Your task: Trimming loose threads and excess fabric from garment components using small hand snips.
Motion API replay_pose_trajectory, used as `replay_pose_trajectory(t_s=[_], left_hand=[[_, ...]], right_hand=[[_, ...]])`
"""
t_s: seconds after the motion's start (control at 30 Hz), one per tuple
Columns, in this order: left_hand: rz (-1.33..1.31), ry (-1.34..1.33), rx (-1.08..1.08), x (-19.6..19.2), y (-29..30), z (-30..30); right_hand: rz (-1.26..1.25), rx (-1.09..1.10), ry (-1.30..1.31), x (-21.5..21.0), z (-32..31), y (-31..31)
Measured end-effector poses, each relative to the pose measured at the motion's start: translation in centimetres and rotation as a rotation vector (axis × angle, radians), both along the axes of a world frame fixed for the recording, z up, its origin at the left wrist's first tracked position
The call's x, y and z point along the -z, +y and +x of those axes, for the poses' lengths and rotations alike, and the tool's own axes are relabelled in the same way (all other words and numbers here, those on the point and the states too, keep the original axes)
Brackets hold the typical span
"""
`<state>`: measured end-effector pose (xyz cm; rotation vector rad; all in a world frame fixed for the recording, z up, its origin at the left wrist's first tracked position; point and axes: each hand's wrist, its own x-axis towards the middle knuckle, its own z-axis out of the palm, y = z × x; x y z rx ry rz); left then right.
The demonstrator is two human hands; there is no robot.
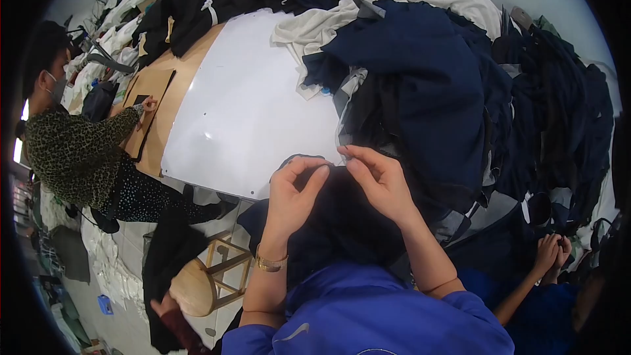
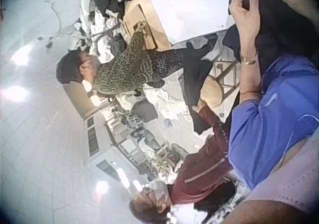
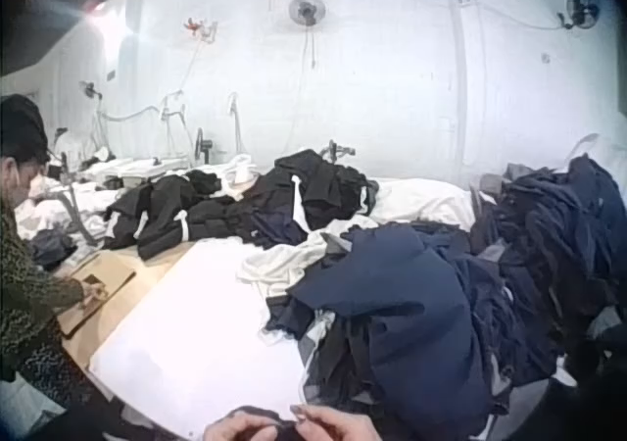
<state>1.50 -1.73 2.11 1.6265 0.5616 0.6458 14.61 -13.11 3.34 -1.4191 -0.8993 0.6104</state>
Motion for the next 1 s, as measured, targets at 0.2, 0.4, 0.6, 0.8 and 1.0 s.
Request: replay_pose_trajectory(t_s=[0.2, 0.4, 0.6, 0.8, 1.0], left_hand=[[0.064, -0.023, 0.0, -0.1, -0.1, 0.2], [-0.009, 0.031, 0.0, -0.7, -0.2, 0.0], [-0.189, 0.001, 0.017, -0.9, -0.1, -0.1], [-0.281, -0.066, 0.034, -0.6, 0.0, 0.2], [-0.287, -0.07, 0.034, -0.6, -0.1, 0.3]], right_hand=[[-0.035, -0.038, -0.189, -0.4, 0.2, 0.5], [-0.015, 0.017, -0.179, -0.3, 0.3, 1.1], [-0.025, 0.083, -0.167, -0.6, 0.5, 0.9], [-0.007, 0.126, -0.154, -0.8, 0.4, 1.0], [-0.019, 0.031, -0.273, -0.1, 0.3, 1.3]])
